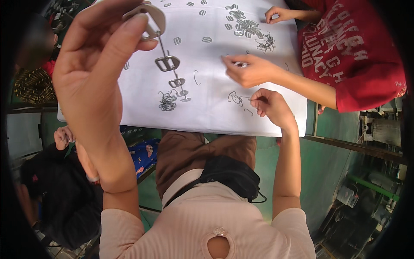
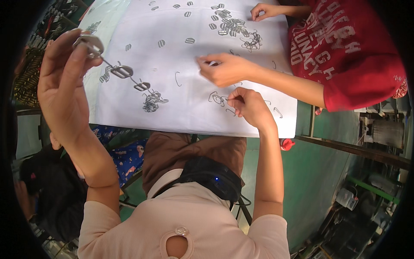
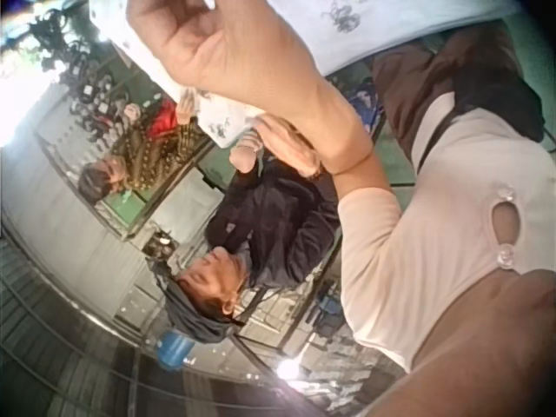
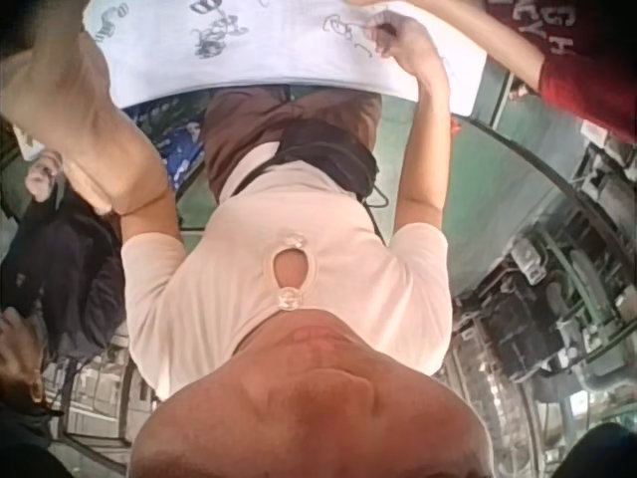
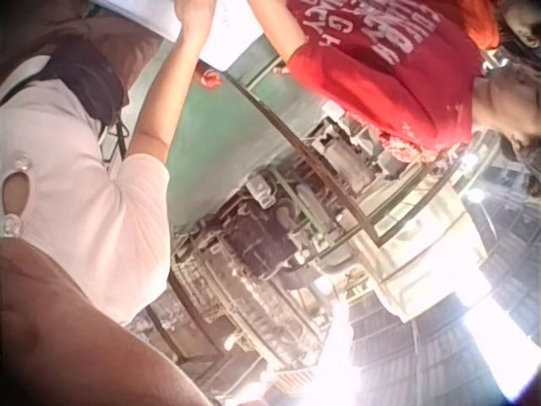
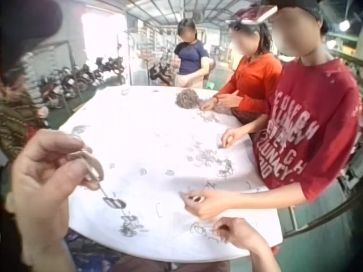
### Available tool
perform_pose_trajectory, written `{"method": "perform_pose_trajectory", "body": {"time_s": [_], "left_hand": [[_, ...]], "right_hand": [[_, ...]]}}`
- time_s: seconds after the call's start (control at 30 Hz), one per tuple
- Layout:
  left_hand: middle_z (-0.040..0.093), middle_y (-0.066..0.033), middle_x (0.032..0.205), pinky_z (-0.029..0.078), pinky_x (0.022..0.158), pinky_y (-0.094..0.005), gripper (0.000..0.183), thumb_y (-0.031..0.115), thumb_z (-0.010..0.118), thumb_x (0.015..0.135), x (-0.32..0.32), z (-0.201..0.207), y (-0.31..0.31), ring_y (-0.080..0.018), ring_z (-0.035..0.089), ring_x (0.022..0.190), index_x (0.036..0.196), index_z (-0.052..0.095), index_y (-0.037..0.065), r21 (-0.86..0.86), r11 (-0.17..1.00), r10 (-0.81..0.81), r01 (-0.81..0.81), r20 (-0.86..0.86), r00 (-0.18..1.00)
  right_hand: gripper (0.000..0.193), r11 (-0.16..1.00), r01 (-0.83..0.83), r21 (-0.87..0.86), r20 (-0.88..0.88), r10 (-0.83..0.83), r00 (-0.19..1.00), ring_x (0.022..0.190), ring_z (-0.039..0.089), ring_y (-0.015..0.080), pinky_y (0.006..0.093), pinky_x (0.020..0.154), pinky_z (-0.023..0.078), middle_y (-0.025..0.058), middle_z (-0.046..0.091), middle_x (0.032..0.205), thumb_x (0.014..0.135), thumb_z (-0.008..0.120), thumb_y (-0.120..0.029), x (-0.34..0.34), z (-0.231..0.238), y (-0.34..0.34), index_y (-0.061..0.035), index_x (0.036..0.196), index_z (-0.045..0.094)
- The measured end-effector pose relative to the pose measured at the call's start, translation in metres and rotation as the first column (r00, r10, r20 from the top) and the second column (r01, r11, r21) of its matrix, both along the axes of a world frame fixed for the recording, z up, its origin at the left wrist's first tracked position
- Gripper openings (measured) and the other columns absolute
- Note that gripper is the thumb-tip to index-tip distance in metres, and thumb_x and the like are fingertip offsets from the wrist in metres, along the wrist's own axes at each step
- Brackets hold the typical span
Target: The person handles metal parts hanging from a rack, then moves to a table and sorts small metal buckle-like items by hand alongside other people.
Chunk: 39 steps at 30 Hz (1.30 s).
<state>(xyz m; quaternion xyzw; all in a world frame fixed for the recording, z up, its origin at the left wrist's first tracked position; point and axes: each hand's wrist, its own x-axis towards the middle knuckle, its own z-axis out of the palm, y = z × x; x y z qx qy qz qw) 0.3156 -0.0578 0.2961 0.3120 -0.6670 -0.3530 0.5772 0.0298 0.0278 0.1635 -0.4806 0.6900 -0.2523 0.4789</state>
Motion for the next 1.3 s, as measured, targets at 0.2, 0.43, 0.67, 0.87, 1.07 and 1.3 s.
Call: {"method": "perform_pose_trajectory", "body": {"time_s": [0.2, 0.43, 0.67, 0.87, 1.07, 1.3], "left_hand": [[0.059, -0.0108, 0.092, 0.05, 0.068, -0.0243, 0.025, -0.003, 0.055, 0.079, -0.017, 0.0, 0.0, -0.0131, 0.058, 0.079, 0.104, 0.053, -0.007, 0.039, 0.994, -0.093, 0.097, -0.105, 0.99], [0.06, -0.0079, 0.087, 0.049, 0.068, -0.0215, 0.016, -0.002, 0.06, 0.077, -0.034, 0.008, -0.001, -0.0104, 0.057, 0.08, 0.092, 0.056, -0.005, 0.105, 0.978, -0.156, 0.182, -0.223, 0.962], [0.062, -0.0039, 0.081, 0.048, 0.064, -0.0211, 0.011, 0.003, 0.061, 0.077, -0.043, -0.011, -0.021, -0.0086, 0.057, 0.073, 0.087, 0.062, 0.001, 0.076, 0.995, -0.061, 0.071, -0.132, 0.989], [0.064, -0.0079, 0.071, 0.048, 0.063, -0.0289, 0.016, 0.016, 0.062, 0.077, -0.016, -0.138, -0.147, -0.0167, 0.061, 0.068, 0.089, 0.066, 0.006, 0.237, 0.915, 0.212, -0.328, 0.41, 0.887], [0.063, -0.0109, 0.084, 0.047, 0.069, -0.0348, 0.028, 0.023, 0.069, 0.069, -0.048, -0.231, -0.17, -0.0242, 0.06, 0.078, 0.09, 0.062, 0.006, 0.116, 0.869, 0.205, -0.48, 0.8, 0.564], [0.062, -0.0096, 0.08, 0.047, 0.071, -0.0337, 0.031, 0.02, 0.072, 0.064, -0.061, -0.256, -0.187, -0.0247, 0.059, 0.08, 0.088, 0.059, 0.007, 0.209, 0.829, 0.209, -0.519, 0.744, 0.635]], "right_hand": [[0.007, 0.914, 0.139, -0.381, 0.439, 0.046, 0.898, 0.056, 0.049, 0.0053, 0.0184, 0.051, 0.04, 0.0003, 0.056, 0.068, 0.08, 0.059, -0.007, 0.064, 0.092, -0.028, -0.0001, 0.081, 0.059], [0.012, 0.754, 0.265, -0.601, 0.584, 0.188, 0.789, 0.072, 0.05, 0.0051, 0.017, 0.067, 0.039, 0.0009, 0.058, 0.076, 0.079, 0.062, -0.009, 0.107, 0.155, -0.058, 0.001, 0.085, 0.06], [0.013, 0.634, 0.418, -0.651, 0.584, 0.065, 0.809, 0.068, 0.048, 0.0041, 0.0158, 0.062, 0.036, 0.0004, 0.057, 0.075, 0.078, 0.063, -0.01, 0.112, 0.154, -0.075, 0.0007, 0.085, 0.062], [0.015, 0.589, 0.347, -0.73, 0.545, 0.194, 0.816, 0.063, 0.046, 0.0049, 0.0159, 0.055, 0.036, 0.0026, 0.057, 0.079, 0.086, 0.054, -0.009, 0.104, 0.168, -0.085, 0.0009, 0.096, 0.059], [0.017, 0.663, 0.331, -0.671, 0.579, 0.191, 0.793, 0.057, 0.047, 0.0057, 0.0151, 0.044, 0.04, 0.0066, 0.059, 0.085, 0.088, 0.05, -0.012, 0.094, 0.175, -0.086, -0.0003, 0.097, 0.057], [0.017, 0.603, 0.331, -0.726, 0.501, 0.133, 0.855, 0.066, 0.058, 0.011, 0.0156, 0.044, 0.044, 0.011, 0.059, 0.089, 0.089, 0.049, -0.012, 0.089, 0.171, -0.091, 0.0003, 0.098, 0.055]]}}
